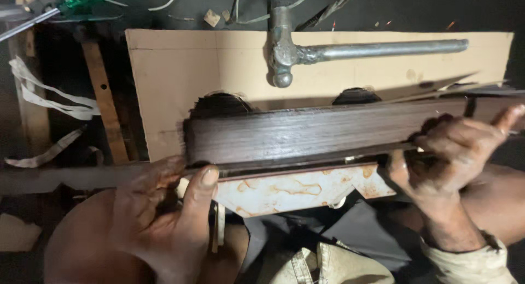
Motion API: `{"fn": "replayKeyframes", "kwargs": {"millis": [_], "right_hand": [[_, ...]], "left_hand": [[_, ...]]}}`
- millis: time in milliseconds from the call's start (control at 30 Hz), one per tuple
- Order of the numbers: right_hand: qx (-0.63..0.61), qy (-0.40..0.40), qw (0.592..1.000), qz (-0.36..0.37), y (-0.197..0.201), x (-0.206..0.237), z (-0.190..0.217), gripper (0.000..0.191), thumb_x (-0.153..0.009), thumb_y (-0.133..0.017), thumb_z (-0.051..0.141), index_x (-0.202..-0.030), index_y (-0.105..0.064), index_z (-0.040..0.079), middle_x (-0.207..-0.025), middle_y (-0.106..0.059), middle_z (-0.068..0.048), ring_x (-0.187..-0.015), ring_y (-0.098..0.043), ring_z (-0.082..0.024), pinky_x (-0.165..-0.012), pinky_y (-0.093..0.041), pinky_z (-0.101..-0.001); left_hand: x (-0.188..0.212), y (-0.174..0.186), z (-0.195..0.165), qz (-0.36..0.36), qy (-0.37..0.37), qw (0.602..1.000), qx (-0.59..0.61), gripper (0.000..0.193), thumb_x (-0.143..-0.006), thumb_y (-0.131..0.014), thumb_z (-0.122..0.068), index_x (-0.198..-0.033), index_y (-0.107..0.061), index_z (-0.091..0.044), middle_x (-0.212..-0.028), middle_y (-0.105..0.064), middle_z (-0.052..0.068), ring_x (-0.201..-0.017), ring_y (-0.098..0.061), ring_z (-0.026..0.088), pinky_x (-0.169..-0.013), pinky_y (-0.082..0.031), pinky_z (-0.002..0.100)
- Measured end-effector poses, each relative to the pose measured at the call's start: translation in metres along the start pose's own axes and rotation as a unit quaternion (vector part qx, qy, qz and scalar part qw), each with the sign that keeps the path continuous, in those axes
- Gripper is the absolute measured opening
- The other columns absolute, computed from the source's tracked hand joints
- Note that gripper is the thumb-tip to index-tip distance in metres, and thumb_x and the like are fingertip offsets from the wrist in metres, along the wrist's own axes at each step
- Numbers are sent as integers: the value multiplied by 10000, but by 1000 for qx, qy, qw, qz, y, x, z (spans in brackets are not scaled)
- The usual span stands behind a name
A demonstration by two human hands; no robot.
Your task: The person sits on the floor with a wooden board holding a large bundle of long thin dark strips. They square the bundle's ends against a metal blade and a wooden guide, tap and press the bundle to align the strips, and repeatedly reposition and re-flatten the bundle on the board.
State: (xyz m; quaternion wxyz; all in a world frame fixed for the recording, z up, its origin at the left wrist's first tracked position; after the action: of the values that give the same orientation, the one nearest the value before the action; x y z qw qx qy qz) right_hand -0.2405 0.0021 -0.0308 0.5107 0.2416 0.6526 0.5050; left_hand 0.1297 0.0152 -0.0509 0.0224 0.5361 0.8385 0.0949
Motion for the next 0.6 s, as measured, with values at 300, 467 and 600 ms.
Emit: {"fn": "replayKeyframes", "kwargs": {"millis": [300, 467, 600], "right_hand": [[-66, -39, 997, -33, 37, 7, -18, 282, -838, -824, 191, -1003, -662, 31, -948, -513, -156, -980, -500, -331, -1279, -213, -613], [-61, -27, 998, 3, 37, 23, -33, 230, -808, -791, 170, -992, -779, 34, -834, -595, -95, -935, -574, -301, -1283, -163, -669], [-45, -35, 998, 6, 30, 34, -41, 193, -857, -782, 137, -1026, -825, 56, -792, -556, -61, -940, -570, -273, -1297, -119, -714]], "left_hand": [[10, -27, -63, 29, -446, 846, -292, 328, -844, -836, -13, -1124, -683, -87, -1016, -679, 54, -991, -659, 224, -891, -466, 419], [18, -36, -63, 19, -479, 811, -336, 168, -894, -830, -92, -1048, -762, -103, -972, -731, 21, -943, -688, 211, -950, -417, 411], [26, -43, -56, 13, -497, 780, -380, 96, -937, -793, -92, -1033, -783, -94, -973, -749, 37, -962, -706, 216, -960, -424, 410]]}}
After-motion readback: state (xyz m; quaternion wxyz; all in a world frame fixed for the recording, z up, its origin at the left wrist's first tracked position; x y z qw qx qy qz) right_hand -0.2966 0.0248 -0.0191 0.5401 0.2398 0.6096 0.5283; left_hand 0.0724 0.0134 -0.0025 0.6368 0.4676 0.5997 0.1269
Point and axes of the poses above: each hand's wrist, its own x-axis away from the middle knuckle, its own y-axis out of the back of the hand, z = x × y, the point moved 5 cm from there along -x, towards the middle knuckle
